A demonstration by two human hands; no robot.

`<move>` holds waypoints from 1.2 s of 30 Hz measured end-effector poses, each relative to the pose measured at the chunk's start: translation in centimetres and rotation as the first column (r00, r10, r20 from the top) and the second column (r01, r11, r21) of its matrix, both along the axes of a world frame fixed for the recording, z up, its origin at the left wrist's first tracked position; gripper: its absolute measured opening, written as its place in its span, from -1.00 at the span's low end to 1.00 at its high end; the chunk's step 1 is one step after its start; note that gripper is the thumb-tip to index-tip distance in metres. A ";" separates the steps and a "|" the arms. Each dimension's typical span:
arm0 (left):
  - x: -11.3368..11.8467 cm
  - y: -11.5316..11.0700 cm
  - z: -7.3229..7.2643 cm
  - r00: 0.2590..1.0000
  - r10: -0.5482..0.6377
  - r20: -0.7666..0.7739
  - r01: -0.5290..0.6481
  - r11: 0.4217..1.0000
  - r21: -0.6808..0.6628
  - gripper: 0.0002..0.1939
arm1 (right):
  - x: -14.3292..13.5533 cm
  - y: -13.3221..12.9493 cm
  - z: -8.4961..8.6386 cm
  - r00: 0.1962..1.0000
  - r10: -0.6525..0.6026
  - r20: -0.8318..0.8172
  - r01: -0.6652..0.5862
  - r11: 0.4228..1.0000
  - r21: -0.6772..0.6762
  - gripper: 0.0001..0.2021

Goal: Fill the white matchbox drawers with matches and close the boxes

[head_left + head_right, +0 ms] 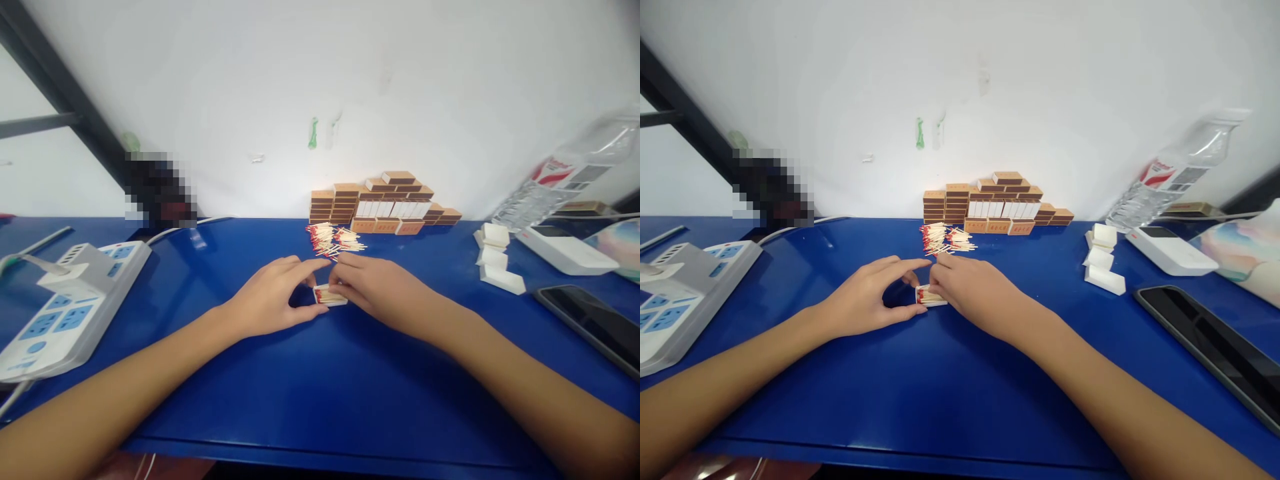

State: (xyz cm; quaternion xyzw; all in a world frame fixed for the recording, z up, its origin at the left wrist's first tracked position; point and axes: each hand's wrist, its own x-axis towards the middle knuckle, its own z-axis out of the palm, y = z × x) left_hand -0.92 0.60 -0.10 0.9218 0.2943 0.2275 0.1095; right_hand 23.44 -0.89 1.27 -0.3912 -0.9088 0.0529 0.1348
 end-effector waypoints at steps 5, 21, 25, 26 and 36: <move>0.1 -0.2 0.1 1.000 -0.013 0.016 0.013 1.000 -0.001 -0.37 | 2.1 1.6 -0.3 0.971 -0.167 -0.172 0.175 0.984 0.033 -0.87; 0.0 0.0 0.3 1.000 0.010 -0.006 -0.010 1.000 -0.006 -0.37 | 1.7 3.2 -1.5 0.920 -0.390 -0.021 0.386 0.915 -0.117 -0.82; 0.0 0.1 0.3 0.999 0.033 -0.016 -0.033 0.999 -0.032 -0.36 | 2.7 2.7 -0.7 0.938 -0.343 -0.054 0.337 0.937 -0.090 -0.82; -0.1 0.1 0.3 0.999 0.042 -0.015 -0.043 0.998 -0.038 -0.36 | 3.0 2.6 -0.5 0.944 -0.323 -0.070 0.319 0.945 -0.070 -0.82; -0.1 0.3 -0.1 0.999 0.048 0.020 -0.047 0.997 -0.059 -0.34 | 4.7 2.3 0.0 0.964 -0.264 -0.038 0.264 0.964 -0.004 -0.77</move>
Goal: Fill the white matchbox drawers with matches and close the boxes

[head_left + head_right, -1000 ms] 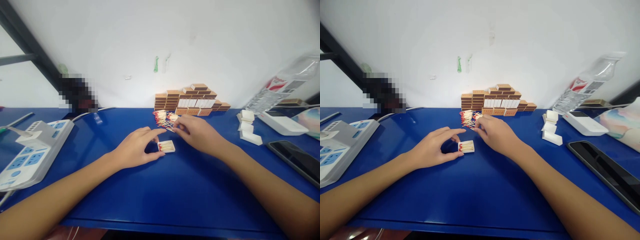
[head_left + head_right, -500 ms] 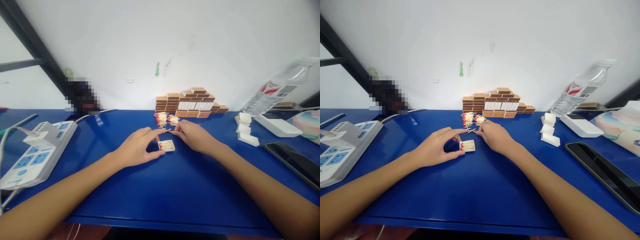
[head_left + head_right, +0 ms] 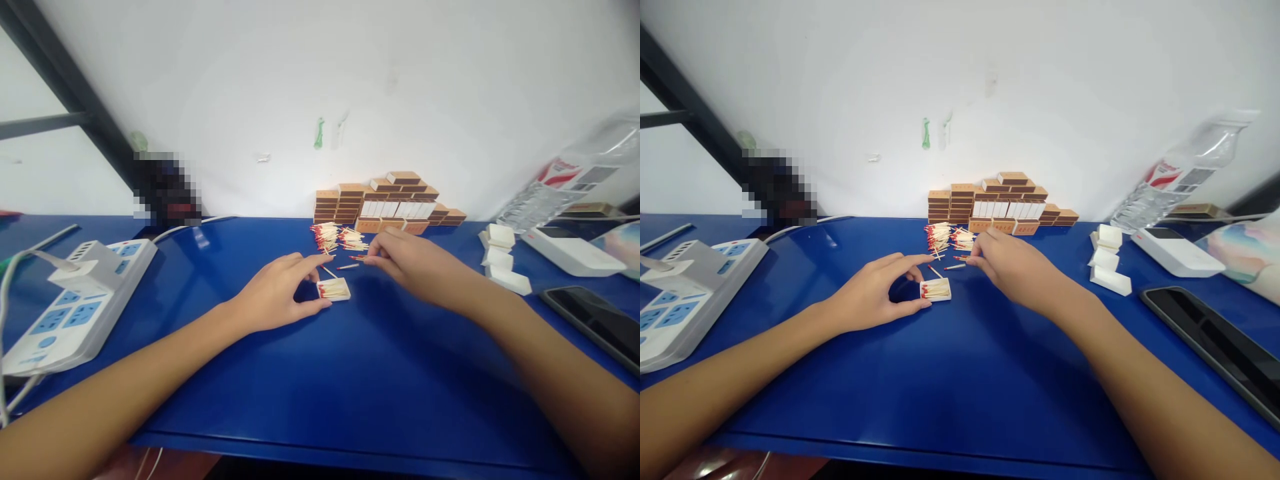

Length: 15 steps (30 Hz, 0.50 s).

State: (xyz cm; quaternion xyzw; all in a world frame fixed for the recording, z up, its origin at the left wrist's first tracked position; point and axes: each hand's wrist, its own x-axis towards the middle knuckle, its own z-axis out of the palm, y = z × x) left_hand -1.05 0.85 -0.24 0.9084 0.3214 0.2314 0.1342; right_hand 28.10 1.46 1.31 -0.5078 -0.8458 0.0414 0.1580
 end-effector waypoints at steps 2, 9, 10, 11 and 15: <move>0.0 0.0 0.0 1.000 -0.003 -0.003 0.003 1.000 -0.005 -0.33 | -0.4 -0.4 0.2 1.000 0.023 -0.020 -0.023 1.000 -0.001 -0.79; 0.0 0.0 0.0 1.000 -0.008 -0.003 0.008 1.000 0.001 -0.33 | -2.7 -2.3 1.2 0.996 0.080 -0.031 -0.080 0.997 -0.004 -0.82; 0.0 -0.1 0.0 1.000 -0.010 -0.005 0.010 1.000 0.001 -0.33 | -3.0 -2.4 1.1 0.995 0.094 -0.026 -0.095 0.995 -0.036 -0.83; 0.0 -0.1 0.0 1.000 -0.012 -0.006 0.012 1.000 0.001 -0.33 | -3.4 -2.5 1.0 0.994 0.108 -0.021 -0.109 0.992 -0.069 -0.85; 0.1 -0.2 0.0 1.000 -0.029 -0.001 0.029 1.000 0.013 -0.33 | -4.3 -2.8 0.1 0.987 0.160 -0.006 -0.160 0.980 -0.121 -0.88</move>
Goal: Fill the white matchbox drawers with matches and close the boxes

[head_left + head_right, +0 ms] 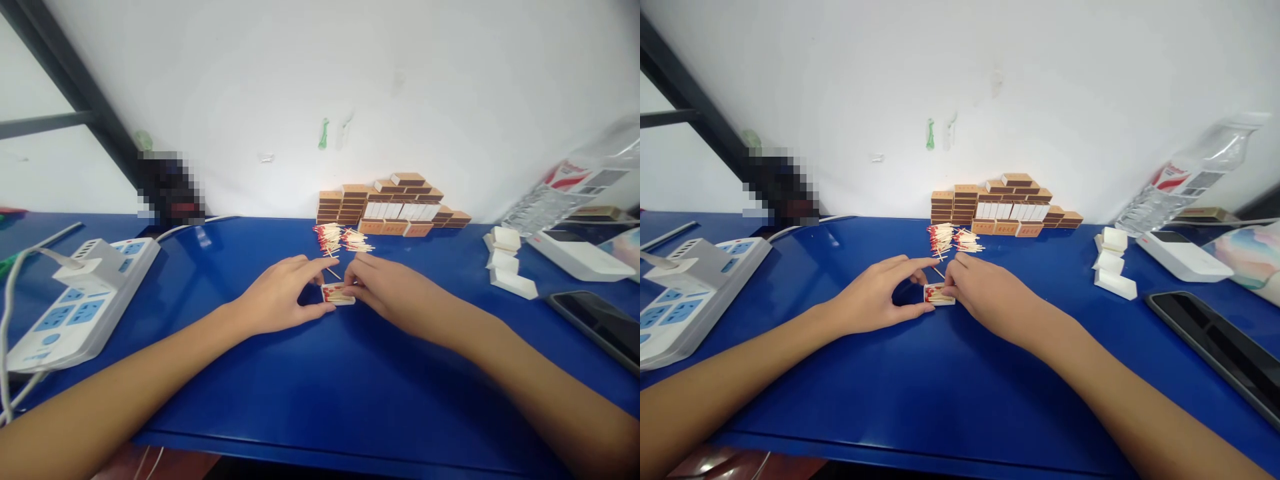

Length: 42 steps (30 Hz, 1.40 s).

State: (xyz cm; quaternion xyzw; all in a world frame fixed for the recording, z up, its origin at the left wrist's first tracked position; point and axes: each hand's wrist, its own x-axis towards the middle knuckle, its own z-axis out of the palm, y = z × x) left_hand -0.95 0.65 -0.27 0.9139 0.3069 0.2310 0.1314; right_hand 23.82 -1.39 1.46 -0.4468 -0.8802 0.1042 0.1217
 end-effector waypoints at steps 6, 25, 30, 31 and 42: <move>-0.1 0.1 -0.1 1.000 -0.009 -0.013 0.009 1.000 0.011 -0.33 | -0.5 -0.3 -0.6 0.999 0.034 0.005 -0.034 0.999 -0.008 -0.90; -0.2 0.1 -0.2 0.999 -0.001 -0.038 0.002 1.000 0.025 -0.34 | -0.5 0.2 -0.7 0.982 0.133 -0.135 -0.136 0.991 -0.013 -0.86; -0.1 0.0 0.0 0.999 0.005 -0.044 -0.005 1.000 0.008 -0.33 | -0.2 0.4 -0.5 0.988 0.103 -0.115 -0.103 0.995 0.009 -0.87; -0.1 0.0 0.0 0.999 0.006 -0.042 -0.006 1.000 0.005 -0.33 | -0.1 0.4 -0.4 0.991 0.083 -0.105 -0.082 0.997 0.016 -0.86; 0.0 -0.2 0.4 0.999 0.008 -0.046 -0.007 1.000 0.005 -0.33 | 2.3 2.5 -0.6 0.993 -0.108 -0.035 0.105 0.990 -0.099 -0.84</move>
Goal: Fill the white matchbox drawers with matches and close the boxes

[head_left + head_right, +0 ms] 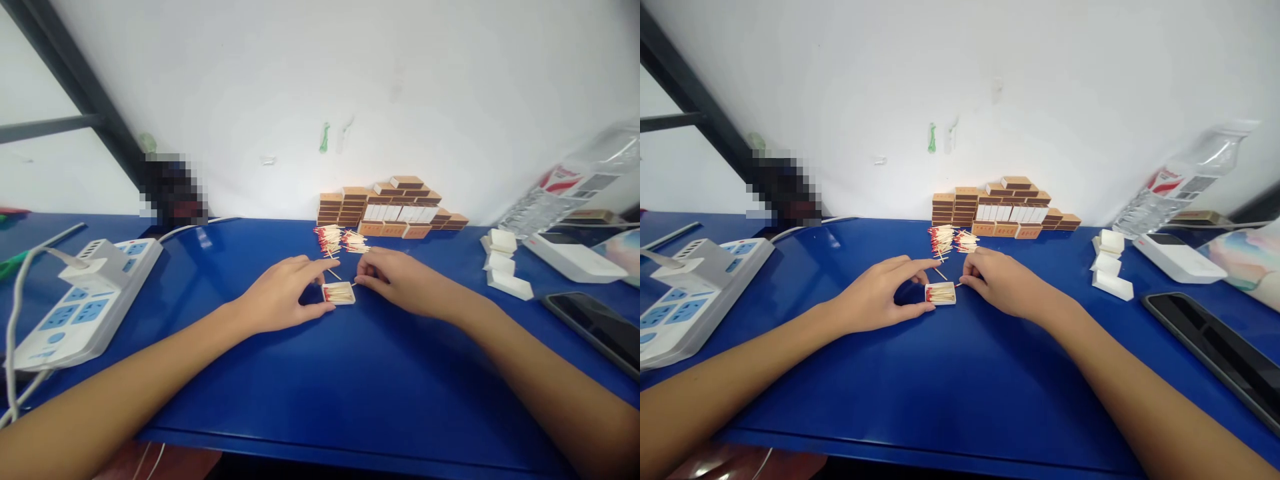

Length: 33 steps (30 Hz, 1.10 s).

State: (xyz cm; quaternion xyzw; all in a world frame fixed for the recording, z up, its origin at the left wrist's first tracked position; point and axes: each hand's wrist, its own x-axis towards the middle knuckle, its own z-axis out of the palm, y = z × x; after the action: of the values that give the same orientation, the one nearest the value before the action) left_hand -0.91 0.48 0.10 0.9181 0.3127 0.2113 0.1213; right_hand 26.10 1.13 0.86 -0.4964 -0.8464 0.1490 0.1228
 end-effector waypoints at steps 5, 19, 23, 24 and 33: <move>-0.1 0.1 0.1 1.000 0.011 -0.011 -0.011 1.000 -0.008 -0.35 | 0.8 -0.2 0.0 1.000 0.021 0.012 -0.020 0.994 -0.107 -0.77; 0.0 0.0 -0.1 1.000 0.009 -0.011 -0.009 1.000 -0.007 -0.33 | -1.8 -1.8 0.3 0.992 0.104 -0.070 -0.092 0.983 0.156 -0.83; 0.0 0.1 -0.1 1.000 0.004 -0.029 -0.004 1.000 0.005 -0.34 | -2.8 -1.3 -0.8 0.996 -0.011 -0.093 0.032 0.974 0.225 -0.82; 0.0 0.1 -0.1 0.999 0.001 -0.036 -0.001 1.000 0.012 -0.35 | -2.8 -0.9 -1.1 0.992 -0.044 -0.120 0.070 0.974 0.217 -0.82; -0.3 0.1 0.5 0.998 0.002 -0.060 0.001 0.998 0.058 -0.35 | -3.0 1.0 -1.8 0.967 -0.076 -0.244 0.089 0.995 0.043 -0.82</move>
State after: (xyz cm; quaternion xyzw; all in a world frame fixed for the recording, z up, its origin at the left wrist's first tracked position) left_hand -1.22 0.53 0.61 0.9270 0.3102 0.1928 0.0852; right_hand 23.05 2.09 -0.90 -0.5060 -0.8073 0.1806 0.2443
